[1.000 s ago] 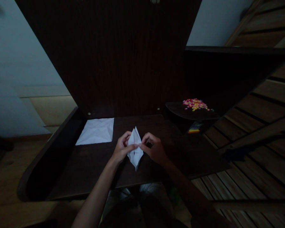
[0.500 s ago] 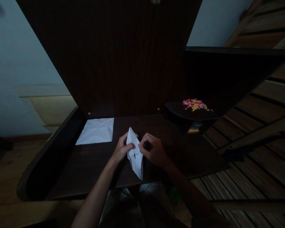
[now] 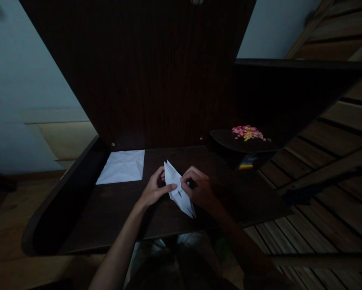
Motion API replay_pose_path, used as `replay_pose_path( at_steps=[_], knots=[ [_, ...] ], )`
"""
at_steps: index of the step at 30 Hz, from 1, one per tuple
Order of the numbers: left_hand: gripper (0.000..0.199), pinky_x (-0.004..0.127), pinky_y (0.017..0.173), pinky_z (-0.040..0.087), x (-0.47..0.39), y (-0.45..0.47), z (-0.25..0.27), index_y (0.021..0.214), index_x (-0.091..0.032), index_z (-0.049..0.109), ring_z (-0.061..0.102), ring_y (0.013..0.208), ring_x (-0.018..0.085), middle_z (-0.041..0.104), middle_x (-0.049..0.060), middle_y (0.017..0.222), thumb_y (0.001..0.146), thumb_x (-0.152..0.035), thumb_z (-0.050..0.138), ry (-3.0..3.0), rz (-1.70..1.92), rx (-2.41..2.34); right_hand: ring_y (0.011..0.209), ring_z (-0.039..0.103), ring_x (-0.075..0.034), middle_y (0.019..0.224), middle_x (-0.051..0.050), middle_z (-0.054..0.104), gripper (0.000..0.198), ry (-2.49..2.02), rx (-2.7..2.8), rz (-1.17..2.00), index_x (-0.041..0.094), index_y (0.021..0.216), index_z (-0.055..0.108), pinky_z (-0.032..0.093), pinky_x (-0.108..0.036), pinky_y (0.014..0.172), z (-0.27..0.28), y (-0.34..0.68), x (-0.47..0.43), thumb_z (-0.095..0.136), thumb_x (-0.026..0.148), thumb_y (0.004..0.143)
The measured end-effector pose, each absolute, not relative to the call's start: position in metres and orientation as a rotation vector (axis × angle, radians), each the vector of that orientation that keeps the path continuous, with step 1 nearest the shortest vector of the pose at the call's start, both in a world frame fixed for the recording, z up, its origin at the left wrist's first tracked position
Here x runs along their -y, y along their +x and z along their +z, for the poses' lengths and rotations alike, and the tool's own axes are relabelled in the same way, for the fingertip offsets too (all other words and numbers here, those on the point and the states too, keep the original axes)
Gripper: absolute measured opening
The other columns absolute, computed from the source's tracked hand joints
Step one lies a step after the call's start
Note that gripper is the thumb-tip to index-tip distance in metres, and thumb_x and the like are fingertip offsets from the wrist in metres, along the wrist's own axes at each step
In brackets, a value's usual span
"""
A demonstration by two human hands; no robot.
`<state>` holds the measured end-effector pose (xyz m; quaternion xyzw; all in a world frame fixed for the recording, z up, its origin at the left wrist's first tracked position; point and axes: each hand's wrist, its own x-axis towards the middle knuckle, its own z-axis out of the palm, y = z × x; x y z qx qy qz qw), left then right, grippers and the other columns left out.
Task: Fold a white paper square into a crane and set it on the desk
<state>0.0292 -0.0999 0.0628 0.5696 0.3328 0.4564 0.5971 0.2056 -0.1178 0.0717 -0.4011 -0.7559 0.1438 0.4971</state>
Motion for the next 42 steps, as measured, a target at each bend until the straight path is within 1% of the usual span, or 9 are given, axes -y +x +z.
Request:
replay_pose_path(
  at_steps=[6, 11, 14, 19, 22, 30, 36, 39, 42],
  knots=[
    [0.068, 0.026, 0.073, 0.050, 0.102, 0.026, 0.057, 0.121, -0.024, 0.046, 0.060, 0.085, 0.015, 0.057, 0.003, 0.099, 0.062, -0.017, 0.081, 1.262, 0.982, -0.572, 0.067, 0.054, -0.016, 0.071, 0.000, 0.056, 0.016, -0.969, 1.705, 0.375, 0.023, 0.068, 0.053, 0.042, -0.030, 0.064, 0.072, 0.213, 0.113, 0.057, 0.009, 0.075],
    [0.074, 0.025, 0.072, 0.050, 0.099, 0.027, 0.052, 0.128, -0.026, 0.041, 0.060, 0.081, 0.013, 0.056, 0.000, 0.093, 0.065, -0.017, 0.079, 1.236, 1.088, -0.624, 0.071, 0.056, -0.017, 0.075, -0.002, 0.056, 0.013, -1.020, 1.598, 0.429, 0.022, 0.069, 0.055, 0.044, -0.029, 0.061, 0.070, 0.218, 0.111, 0.060, 0.017, 0.080],
    [0.067, 0.024, 0.070, 0.050, 0.096, 0.030, 0.050, 0.122, -0.025, 0.043, 0.060, 0.076, 0.010, 0.059, 0.000, 0.094, 0.066, -0.018, 0.079, 1.250, 1.214, -0.704, 0.074, 0.057, -0.017, 0.079, -0.003, 0.056, 0.012, -1.033, 1.580, 0.414, 0.023, 0.072, 0.058, 0.046, -0.028, 0.061, 0.069, 0.219, 0.111, 0.058, 0.019, 0.083],
    [0.038, 0.021, 0.063, 0.048, 0.097, 0.035, 0.049, 0.097, -0.018, 0.058, 0.059, 0.069, 0.009, 0.063, 0.003, 0.097, 0.067, -0.022, 0.079, 1.326, 1.371, -0.865, 0.080, 0.058, -0.019, 0.087, -0.005, 0.059, 0.002, -1.074, 1.652, 0.334, 0.023, 0.083, 0.060, 0.049, -0.032, 0.070, 0.070, 0.216, 0.112, 0.060, 0.021, 0.082],
    [0.025, 0.021, 0.060, 0.047, 0.100, 0.037, 0.052, 0.089, -0.017, 0.064, 0.058, 0.067, 0.009, 0.065, 0.005, 0.099, 0.069, -0.024, 0.077, 1.408, 1.407, -0.950, 0.080, 0.059, -0.020, 0.091, -0.006, 0.060, 0.021, -1.100, 1.675, 0.357, 0.022, 0.091, 0.059, 0.051, -0.033, 0.070, 0.068, 0.213, 0.112, 0.071, 0.028, 0.074],
    [0.018, 0.024, 0.067, 0.050, 0.105, 0.038, 0.057, 0.089, -0.019, 0.069, 0.061, 0.079, 0.014, 0.064, 0.007, 0.104, 0.073, -0.025, 0.074, 1.516, 1.482, -0.974, 0.080, 0.063, -0.020, 0.093, -0.006, 0.066, 0.021, -1.161, 1.688, 0.412, 0.022, 0.093, 0.057, 0.053, -0.033, 0.072, 0.066, 0.212, 0.112, 0.066, 0.022, 0.075],
    [0.009, 0.032, 0.082, 0.050, 0.104, 0.037, 0.057, 0.086, -0.021, 0.072, 0.063, 0.094, 0.020, 0.067, 0.007, 0.101, 0.079, -0.024, 0.069, 1.654, 1.484, -1.012, 0.063, 0.062, -0.017, 0.075, -0.003, 0.065, 0.010, -1.236, 1.664, 0.340, 0.021, 0.074, 0.055, 0.052, -0.028, 0.060, 0.064, 0.212, 0.111, 0.060, 0.014, 0.070],
    [0.011, 0.037, 0.090, 0.047, 0.105, 0.038, 0.058, 0.089, -0.022, 0.073, 0.063, 0.097, 0.022, 0.068, 0.007, 0.101, 0.082, -0.025, 0.066, 1.777, 1.459, -1.083, 0.054, 0.060, -0.016, 0.066, -0.001, 0.064, 0.009, -1.285, 1.661, 0.299, 0.022, 0.067, 0.054, 0.050, -0.027, 0.056, 0.061, 0.212, 0.110, 0.059, 0.014, 0.069],
    [0.024, 0.039, 0.090, 0.047, 0.107, 0.041, 0.057, 0.098, -0.022, 0.071, 0.062, 0.096, 0.024, 0.068, 0.007, 0.103, 0.075, -0.029, 0.073, 1.836, 1.434, -1.150, 0.058, 0.063, -0.018, 0.071, -0.003, 0.067, 0.009, -1.288, 1.652, 0.301, 0.021, 0.067, 0.054, 0.050, -0.029, 0.058, 0.061, 0.210, 0.110, 0.058, 0.014, 0.070]
  ],
)
